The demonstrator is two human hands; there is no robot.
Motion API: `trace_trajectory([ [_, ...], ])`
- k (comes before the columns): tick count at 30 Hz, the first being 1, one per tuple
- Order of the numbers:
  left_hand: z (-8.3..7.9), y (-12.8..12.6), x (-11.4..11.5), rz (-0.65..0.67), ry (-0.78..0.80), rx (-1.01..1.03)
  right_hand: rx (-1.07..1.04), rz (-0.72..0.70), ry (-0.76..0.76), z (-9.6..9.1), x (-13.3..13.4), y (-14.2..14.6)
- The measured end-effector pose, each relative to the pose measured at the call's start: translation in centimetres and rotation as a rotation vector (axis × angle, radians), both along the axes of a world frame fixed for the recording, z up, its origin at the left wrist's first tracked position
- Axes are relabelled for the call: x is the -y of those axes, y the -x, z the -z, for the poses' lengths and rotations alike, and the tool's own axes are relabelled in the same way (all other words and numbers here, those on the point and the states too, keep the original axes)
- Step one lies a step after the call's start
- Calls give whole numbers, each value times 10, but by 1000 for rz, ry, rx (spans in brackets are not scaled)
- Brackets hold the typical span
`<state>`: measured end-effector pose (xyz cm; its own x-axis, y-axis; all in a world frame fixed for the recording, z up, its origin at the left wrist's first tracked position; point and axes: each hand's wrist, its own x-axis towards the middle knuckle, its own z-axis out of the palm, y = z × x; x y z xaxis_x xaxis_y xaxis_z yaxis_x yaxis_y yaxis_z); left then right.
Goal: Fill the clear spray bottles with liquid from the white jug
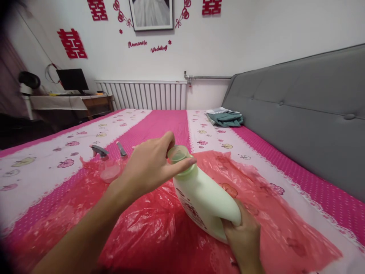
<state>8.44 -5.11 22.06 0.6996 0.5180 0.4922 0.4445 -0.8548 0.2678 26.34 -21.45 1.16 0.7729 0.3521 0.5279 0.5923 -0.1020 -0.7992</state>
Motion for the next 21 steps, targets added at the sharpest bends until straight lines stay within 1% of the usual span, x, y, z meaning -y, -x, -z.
trace_trajectory([
  [1, 1, 0, 0, 40, 9, 11, -8, 0, 1, 0, 0, 0],
  [2, 2, 2, 0, 131, 38, 17, -16, 0, 0, -1, 0, 0],
  [5, 2, 11, -5, 519, 156, -19, -38, -4, -11, 0, 0, 1],
  [6, 1, 14, -6, 604, 181, -39, -44, -6, -17, 0, 0, 1],
  [7, -1, 15, -7, 639, 190, -58, -51, -9, -21, 1, 1, 2],
  [8, -3, 15, -7, 629, 183, -76, -57, -10, -26, 2, 1, 2],
  [9, -5, 14, -7, 589, 168, -90, -63, -9, -28, 3, 1, 2],
  [11, -10, 9, -6, 451, 121, -69, -78, -3, -31, 6, 2, 2],
  [13, -16, 5, -5, 307, 74, 47, -99, 9, -31, 9, 4, 1],
  [14, -17, 6, -6, 256, 69, 131, -111, 17, -30, 11, 4, 0],
  [16, -14, 13, -11, 223, 136, 290, -139, 34, -31, 14, 5, -1],
  [17, -9, 20, -15, 239, 219, 349, -153, 43, -32, 16, 5, -2],
  [18, -1, 30, -20, 258, 323, 395, -166, 52, -34, 17, 5, -3],
  [19, 11, 41, -27, 268, 438, 423, -179, 60, -37, 18, 4, -5],
  [20, 27, 54, -33, 252, 527, 462, -191, 70, -40, 19, 4, -6],
  [21, 45, 68, -40, 208, 587, 505, -202, 80, -43, 20, 3, -8],
])
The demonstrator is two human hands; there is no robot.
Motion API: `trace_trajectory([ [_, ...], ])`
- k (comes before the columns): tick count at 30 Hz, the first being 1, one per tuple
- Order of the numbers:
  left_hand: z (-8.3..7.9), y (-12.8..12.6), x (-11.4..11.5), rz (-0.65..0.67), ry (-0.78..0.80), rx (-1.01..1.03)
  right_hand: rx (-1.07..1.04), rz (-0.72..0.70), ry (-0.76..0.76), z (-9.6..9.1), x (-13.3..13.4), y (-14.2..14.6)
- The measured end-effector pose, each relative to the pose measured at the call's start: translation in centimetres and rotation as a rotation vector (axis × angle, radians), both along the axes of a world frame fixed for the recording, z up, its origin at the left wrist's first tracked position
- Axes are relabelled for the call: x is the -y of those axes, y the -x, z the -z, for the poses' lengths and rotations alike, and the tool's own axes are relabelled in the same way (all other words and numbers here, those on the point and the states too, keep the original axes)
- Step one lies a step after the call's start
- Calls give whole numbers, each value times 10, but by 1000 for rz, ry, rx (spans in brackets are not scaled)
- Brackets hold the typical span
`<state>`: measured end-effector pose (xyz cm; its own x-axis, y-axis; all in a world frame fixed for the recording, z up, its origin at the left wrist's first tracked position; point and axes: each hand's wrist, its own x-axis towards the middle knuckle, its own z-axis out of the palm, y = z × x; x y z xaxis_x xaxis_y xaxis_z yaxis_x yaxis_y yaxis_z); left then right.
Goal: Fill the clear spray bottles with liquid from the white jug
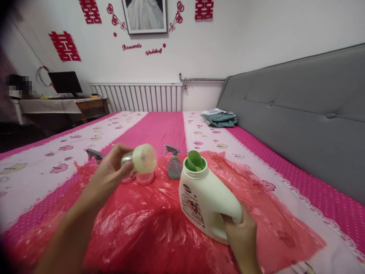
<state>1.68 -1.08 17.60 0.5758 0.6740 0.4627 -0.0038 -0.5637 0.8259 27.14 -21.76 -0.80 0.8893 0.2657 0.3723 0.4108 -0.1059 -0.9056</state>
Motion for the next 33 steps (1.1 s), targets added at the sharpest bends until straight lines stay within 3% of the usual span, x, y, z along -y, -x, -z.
trace_trajectory([
  [5, 103, 64, -26, -276, 179, -69, -45, 57, -16, 4, 0, -7],
  [8, 144, 87, -32, -335, 174, -169, -79, 80, -23, 9, 5, -8],
  [15, 175, 99, -44, -380, -70, -449, -150, 121, -84, 20, 8, -13],
  [20, 201, 106, -58, -463, -235, -527, -165, 195, -260, 9, -12, -29],
  [23, 205, 113, -63, -442, -266, -491, -167, 172, -320, 3, -26, -44],
  [25, 197, 114, -62, -453, -307, -441, -178, 118, -266, 4, -32, -53],
  [30, 151, 88, -33, -421, -299, -323, -196, 5, -110, 21, -32, -61],
  [33, 131, 50, -10, -239, -161, -308, -185, -26, -85, 26, -28, -60],
])
